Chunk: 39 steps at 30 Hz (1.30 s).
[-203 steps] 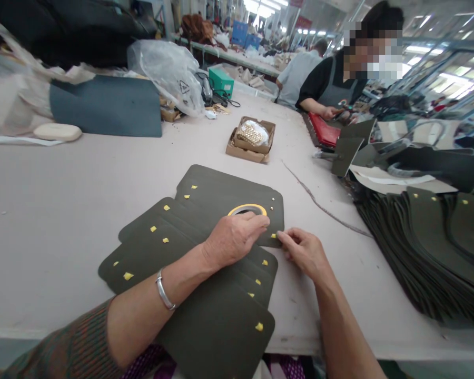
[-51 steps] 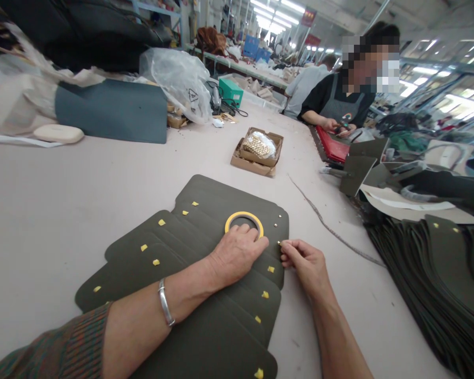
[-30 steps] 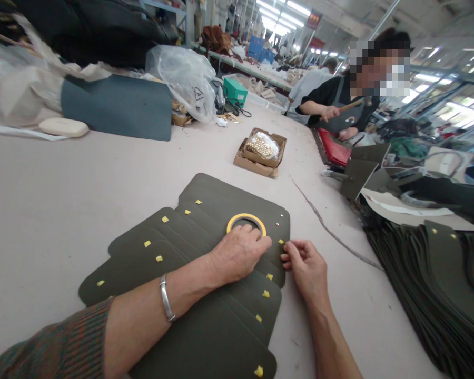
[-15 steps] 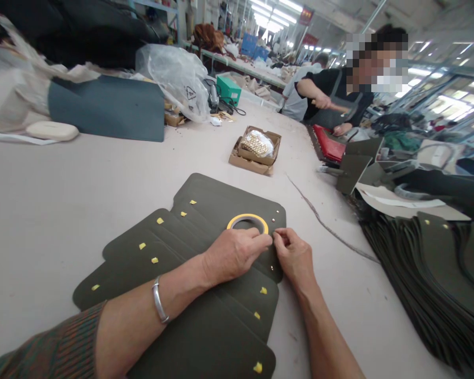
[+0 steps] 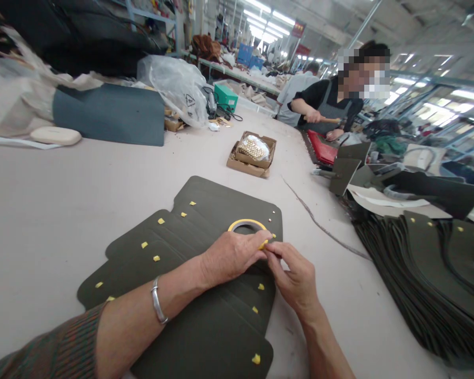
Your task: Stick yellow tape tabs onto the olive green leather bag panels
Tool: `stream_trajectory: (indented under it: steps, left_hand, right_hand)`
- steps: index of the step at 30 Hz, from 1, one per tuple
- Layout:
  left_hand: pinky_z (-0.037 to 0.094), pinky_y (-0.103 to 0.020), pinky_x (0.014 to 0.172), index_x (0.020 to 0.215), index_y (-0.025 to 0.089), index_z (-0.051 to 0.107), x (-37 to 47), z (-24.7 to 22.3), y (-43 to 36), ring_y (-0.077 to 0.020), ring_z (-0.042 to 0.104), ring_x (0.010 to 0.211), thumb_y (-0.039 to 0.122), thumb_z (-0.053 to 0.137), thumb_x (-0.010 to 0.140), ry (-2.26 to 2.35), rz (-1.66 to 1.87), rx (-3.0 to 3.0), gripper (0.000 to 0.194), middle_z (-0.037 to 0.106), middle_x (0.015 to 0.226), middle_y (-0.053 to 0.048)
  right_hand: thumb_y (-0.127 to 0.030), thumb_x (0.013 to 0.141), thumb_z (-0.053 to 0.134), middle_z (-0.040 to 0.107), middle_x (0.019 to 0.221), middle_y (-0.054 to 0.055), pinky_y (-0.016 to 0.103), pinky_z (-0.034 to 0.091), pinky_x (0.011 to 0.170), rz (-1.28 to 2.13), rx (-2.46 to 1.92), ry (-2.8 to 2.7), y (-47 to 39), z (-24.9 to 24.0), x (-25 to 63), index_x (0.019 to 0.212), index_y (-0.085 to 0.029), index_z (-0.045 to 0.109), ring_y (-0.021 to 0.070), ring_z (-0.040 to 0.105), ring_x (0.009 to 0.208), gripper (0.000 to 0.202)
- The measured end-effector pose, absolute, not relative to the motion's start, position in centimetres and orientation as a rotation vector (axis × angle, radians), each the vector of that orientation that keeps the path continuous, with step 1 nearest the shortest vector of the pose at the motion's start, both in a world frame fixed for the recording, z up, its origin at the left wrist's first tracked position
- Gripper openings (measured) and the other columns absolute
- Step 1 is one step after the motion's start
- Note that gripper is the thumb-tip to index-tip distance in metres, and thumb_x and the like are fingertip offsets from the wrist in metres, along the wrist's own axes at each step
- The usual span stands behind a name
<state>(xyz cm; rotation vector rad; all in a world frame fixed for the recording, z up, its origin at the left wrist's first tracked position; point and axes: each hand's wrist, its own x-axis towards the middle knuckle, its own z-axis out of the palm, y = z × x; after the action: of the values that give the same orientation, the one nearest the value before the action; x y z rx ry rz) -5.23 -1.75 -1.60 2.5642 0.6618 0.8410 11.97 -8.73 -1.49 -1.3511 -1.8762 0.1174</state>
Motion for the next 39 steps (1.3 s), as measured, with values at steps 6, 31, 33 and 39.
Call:
stream_trajectory:
  steps: [6,31,33,39]
  left_hand:
    - [0.05,-0.026,0.081,0.11,0.018,0.049,-5.5,-0.9,-2.0,-0.0166,0.064,0.097,0.021,0.041,0.096,0.599,0.707,2.6,0.016,0.066,0.101,-0.003]
    - [0.044,-0.033,0.066,0.091,0.019,0.055,-4.8,-1.9,-2.4,-0.0223,0.053,0.083,0.02,0.048,0.092,0.752,0.497,3.002,0.007,0.058,0.085,-0.005]
    - [0.043,-0.034,0.067,0.091,0.019,0.055,-4.8,-1.9,-2.4,-0.0228,0.052,0.082,0.02,0.048,0.092,0.756,0.486,3.003,0.008,0.058,0.085,-0.006]
    - [0.042,-0.035,0.067,0.091,0.02,0.056,-4.7,-2.0,-2.3,-0.0232,0.052,0.08,0.018,0.048,0.09,0.761,0.501,3.005,0.008,0.058,0.083,-0.006]
  right_hand:
    - [-0.018,0.087,0.049,0.065,0.067,0.001,0.022,0.045,0.06,-0.113,-1.464,-1.881,-8.9,-1.4,11.4,0.078,-0.02,0.063,0.0111,0.058,0.059,0.017]
    - [-0.05,0.072,0.069,0.061,0.058,0.002,0.023,0.045,0.049,0.962,-1.781,-1.229,-10.3,-3.2,14.4,0.079,-0.013,0.071,0.0118,0.054,0.051,0.038]
    - [-0.048,0.075,0.065,0.062,0.058,0.002,0.023,0.043,0.048,0.895,-1.834,-1.326,-10.2,-3.3,14.3,0.079,-0.014,0.072,0.0126,0.054,0.052,0.035]
    - [-0.04,0.079,0.057,0.072,0.072,0.004,0.028,0.047,0.06,0.648,-1.971,-1.573,-9.9,-2.4,13.6,0.079,-0.02,0.074,0.0184,0.064,0.064,0.026]
